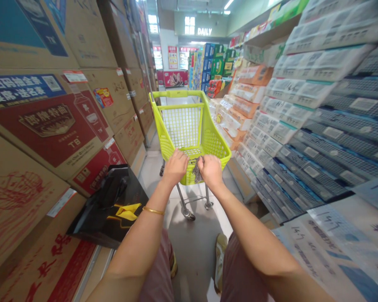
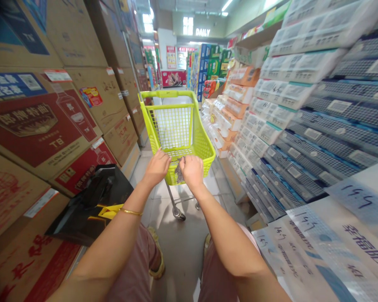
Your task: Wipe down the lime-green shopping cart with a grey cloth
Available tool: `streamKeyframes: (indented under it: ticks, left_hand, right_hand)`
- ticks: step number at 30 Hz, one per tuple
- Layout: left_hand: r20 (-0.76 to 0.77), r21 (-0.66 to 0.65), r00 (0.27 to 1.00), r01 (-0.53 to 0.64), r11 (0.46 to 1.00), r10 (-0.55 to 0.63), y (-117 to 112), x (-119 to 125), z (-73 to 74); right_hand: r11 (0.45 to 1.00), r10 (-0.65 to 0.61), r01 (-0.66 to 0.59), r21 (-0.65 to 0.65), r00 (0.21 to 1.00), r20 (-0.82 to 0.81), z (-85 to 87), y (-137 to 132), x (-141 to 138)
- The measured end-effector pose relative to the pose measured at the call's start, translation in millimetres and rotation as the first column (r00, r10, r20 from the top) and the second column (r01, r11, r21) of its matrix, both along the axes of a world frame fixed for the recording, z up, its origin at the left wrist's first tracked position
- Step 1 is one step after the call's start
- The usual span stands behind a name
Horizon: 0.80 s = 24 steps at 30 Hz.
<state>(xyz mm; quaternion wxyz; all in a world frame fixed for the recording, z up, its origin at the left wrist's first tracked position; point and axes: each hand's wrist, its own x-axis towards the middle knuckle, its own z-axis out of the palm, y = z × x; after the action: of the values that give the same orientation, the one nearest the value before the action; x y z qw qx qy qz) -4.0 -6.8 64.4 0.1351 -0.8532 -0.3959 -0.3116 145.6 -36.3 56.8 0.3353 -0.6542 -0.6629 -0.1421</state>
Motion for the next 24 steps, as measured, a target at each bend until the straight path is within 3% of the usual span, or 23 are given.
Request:
streamKeyframes:
  ticks: [6,13,19,24]
  left_hand:
    - [-0.132,0.002,0.991,0.028,1.0,-0.028,-12.1,4.5,-4.0]
    - [-0.151,-0.017,0.988,0.023,1.0,-0.026,-12.1,-3.3,-3.9]
    - [-0.142,-0.036,0.987,0.068,0.997,-0.073,-11.7,-1.7,-0.9]
    - [-0.114,-0.063,0.99,0.077,0.995,-0.084,-11.9,2.1,-0.1]
  right_hand:
    - [0.994,0.101,-0.101,0.04,0.995,0.001,-1.7,-3.1,-8.6]
    - [0.978,0.174,-0.184,0.094,0.979,0.109,-11.3,0.7,-11.2]
    - [0.984,0.142,-0.16,0.073,0.968,0.209,-8.6,2.0,15.6]
    - [0.997,0.026,-0.034,0.069,0.993,0.111,-5.8,7.5,53.6]
